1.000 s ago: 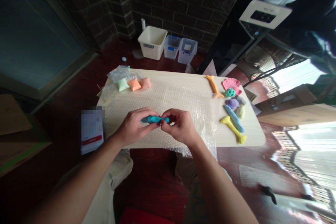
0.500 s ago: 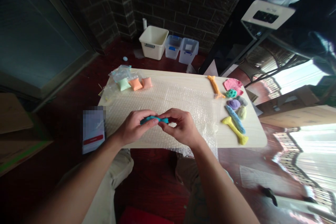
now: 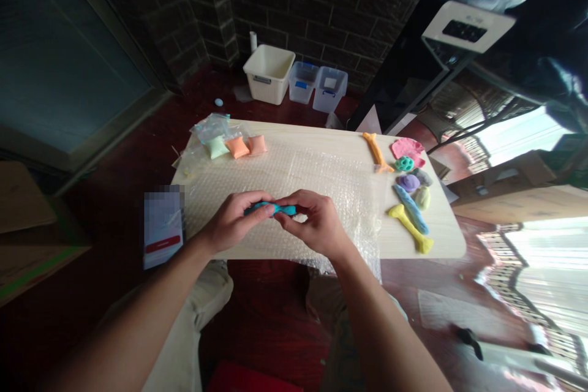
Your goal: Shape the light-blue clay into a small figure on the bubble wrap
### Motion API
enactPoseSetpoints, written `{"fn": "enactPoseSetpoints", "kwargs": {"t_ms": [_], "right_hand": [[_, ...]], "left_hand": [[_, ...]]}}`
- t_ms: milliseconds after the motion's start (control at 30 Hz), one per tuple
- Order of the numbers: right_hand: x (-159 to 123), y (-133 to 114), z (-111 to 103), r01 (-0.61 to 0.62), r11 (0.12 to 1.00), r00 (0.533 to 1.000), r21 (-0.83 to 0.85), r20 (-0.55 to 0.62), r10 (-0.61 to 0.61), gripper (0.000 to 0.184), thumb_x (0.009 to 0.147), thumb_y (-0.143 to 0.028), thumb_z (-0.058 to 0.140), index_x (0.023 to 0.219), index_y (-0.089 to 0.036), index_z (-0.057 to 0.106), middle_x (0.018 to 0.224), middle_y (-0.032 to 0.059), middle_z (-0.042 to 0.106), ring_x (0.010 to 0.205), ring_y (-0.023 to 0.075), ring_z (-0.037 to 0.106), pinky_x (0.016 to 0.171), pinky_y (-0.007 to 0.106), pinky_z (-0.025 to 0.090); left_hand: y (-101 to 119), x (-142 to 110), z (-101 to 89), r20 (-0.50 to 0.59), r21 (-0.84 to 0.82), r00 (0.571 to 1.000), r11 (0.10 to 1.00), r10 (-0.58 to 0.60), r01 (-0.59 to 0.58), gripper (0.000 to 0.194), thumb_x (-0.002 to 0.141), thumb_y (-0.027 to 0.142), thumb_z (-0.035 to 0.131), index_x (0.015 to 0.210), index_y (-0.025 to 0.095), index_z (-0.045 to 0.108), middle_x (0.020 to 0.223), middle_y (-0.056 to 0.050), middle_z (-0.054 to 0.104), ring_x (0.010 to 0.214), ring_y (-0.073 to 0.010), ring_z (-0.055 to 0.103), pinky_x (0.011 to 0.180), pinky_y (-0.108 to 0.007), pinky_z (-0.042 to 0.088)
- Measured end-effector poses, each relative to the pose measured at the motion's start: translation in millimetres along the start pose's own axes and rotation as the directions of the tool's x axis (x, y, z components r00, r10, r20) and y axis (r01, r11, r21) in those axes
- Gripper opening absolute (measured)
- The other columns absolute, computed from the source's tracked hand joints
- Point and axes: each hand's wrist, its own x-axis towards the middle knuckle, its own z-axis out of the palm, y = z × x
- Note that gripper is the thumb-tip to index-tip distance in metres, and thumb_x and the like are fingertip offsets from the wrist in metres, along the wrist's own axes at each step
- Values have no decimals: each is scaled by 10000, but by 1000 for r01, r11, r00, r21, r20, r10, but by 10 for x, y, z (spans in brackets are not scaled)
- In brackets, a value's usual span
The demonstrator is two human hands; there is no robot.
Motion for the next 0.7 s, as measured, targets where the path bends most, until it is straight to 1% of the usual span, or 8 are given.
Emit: {"fn": "enactPoseSetpoints", "kwargs": {"t_ms": [100,200,300,367,500,600,633,700], "right_hand": [[-4,-36,-11,9,990,1000,-143,-6,-10,105,876,-242,783,960,-186,813,812,50,766,693,152,657,614,287,515],[-11,-44,-9,-8,982,999,-190,-39,1,74,849,-206,772,905,-172,806,757,35,749,646,138,635,579,270,485],[-4,-13,-29,-100,994,992,-43,-79,96,70,828,-226,787,861,-164,777,718,29,723,622,135,616,561,269,468],[15,21,-75,-155,980,977,126,-129,172,105,826,-263,806,845,-171,761,682,20,702,598,133,600,549,271,462],[86,89,-227,-123,900,906,418,-322,273,111,810,-275,826,805,-192,753,644,-12,644,551,102,544,519,249,419],[127,129,-300,-122,842,845,525,-390,366,120,772,-265,846,764,-187,756,659,-15,629,542,82,509,490,230,371],[132,139,-302,-138,834,840,534,-383,384,122,770,-271,849,767,-186,761,672,-10,638,547,83,509,489,232,368],[125,151,-272,-177,842,860,509,-336,384,128,799,-298,844,834,-189,789,723,9,680,567,94,525,504,246,388]], "left_hand": [[-9,-2,6,-16,22,1000,1000,-4,4,322,995,443,603,918,168,751,785,0,669,762,-167,594,692,-293,422],[-19,4,28,-31,21,999,1000,-13,14,299,991,429,615,935,173,756,822,-7,700,791,-174,620,711,-291,435],[-43,17,41,-94,26,995,999,-20,22,296,990,442,619,960,181,755,844,-13,714,797,-180,632,715,-294,448],[-69,27,35,-190,38,982,999,-20,28,294,983,453,629,976,186,751,865,-18,726,811,-184,642,732,-298,461],[-125,39,2,-377,63,925,996,-35,63,268,947,450,683,972,189,738,886,-26,743,812,-186,654,743,-303,479],[-142,39,-9,-402,56,915,996,-35,63,245,931,429,711,977,190,729,898,-28,746,809,-183,665,741,-301,494],[-140,38,-7,-389,53,921,997,-27,51,237,933,422,713,986,191,728,913,-30,751,822,-184,674,753,-301,502],[-129,37,4,-347,64,938,998,6,17,214,942,398,710,1008,195,730,955,-36,764,864,-188,691,792,-302,515]]}}
